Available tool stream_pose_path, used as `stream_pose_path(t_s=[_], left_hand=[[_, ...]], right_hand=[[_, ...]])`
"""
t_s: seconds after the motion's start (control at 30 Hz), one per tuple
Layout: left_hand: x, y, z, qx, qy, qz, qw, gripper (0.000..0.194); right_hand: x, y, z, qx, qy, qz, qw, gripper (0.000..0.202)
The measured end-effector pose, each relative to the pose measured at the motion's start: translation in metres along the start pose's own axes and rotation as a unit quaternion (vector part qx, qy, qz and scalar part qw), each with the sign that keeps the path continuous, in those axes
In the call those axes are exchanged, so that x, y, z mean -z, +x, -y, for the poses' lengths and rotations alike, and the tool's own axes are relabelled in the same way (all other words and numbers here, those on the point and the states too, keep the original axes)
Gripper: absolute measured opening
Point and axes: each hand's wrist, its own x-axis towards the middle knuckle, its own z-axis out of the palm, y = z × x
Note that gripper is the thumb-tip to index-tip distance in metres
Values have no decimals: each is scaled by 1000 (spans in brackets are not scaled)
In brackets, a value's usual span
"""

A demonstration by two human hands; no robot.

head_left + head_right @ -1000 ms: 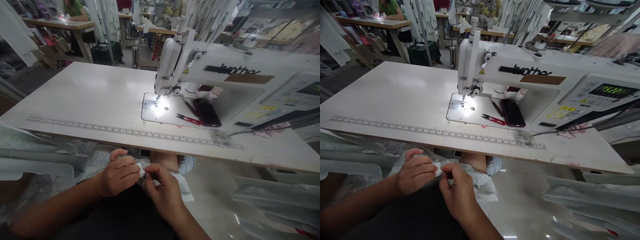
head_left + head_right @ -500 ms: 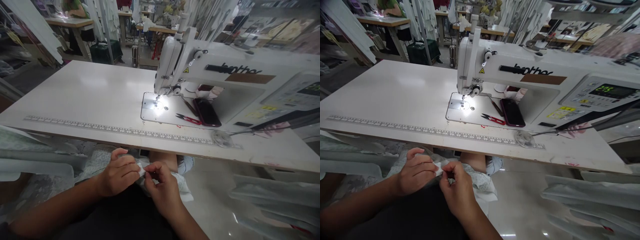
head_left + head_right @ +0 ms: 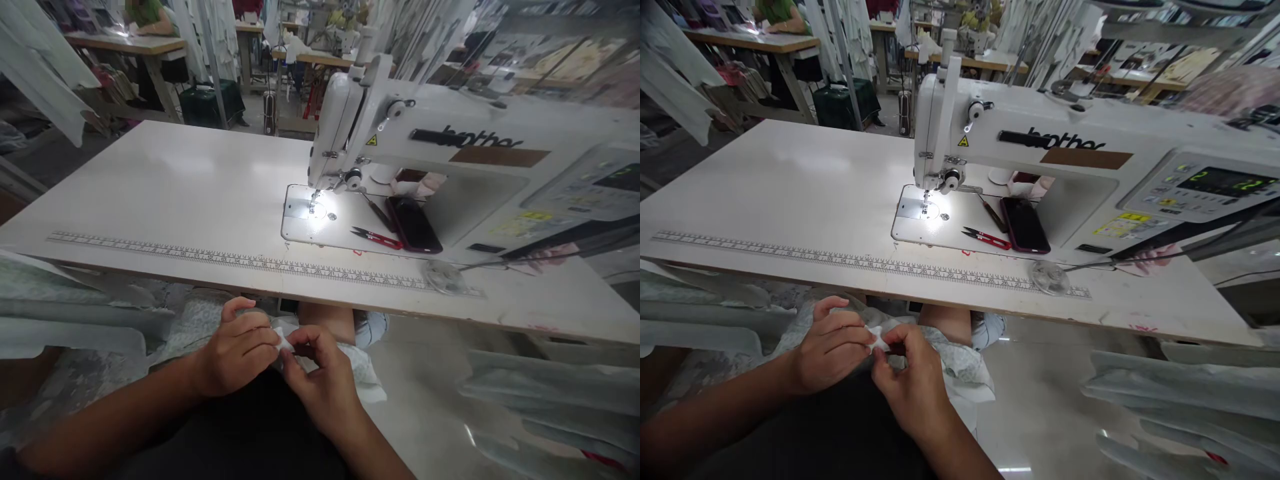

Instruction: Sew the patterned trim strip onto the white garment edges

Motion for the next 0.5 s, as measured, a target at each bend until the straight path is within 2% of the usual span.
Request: stream_pose_path(t_s=[0.1,0.17,0.27,0.3,0.4,0.5], left_hand=[[-2,0,1,3,-17,8,1000,19],[-4,0,2,35,-63,17,997,19],[-3,3,2,137,-151,28,979,10],[-1,4,2,178,-171,42,968,6],[9,9,3,306,-206,124,921,7],[18,15,5,410,-272,218,843,15]], right_hand=[[0,-1,-2,-16,-10,-7,1000,5],[2,-1,-6,-15,14,7,1000,9],[6,2,-11,-14,54,59,997,26],[7,3,-12,-21,56,77,995,26],[12,6,-13,-58,30,108,992,13],[18,7,-11,-87,26,110,990,19]])
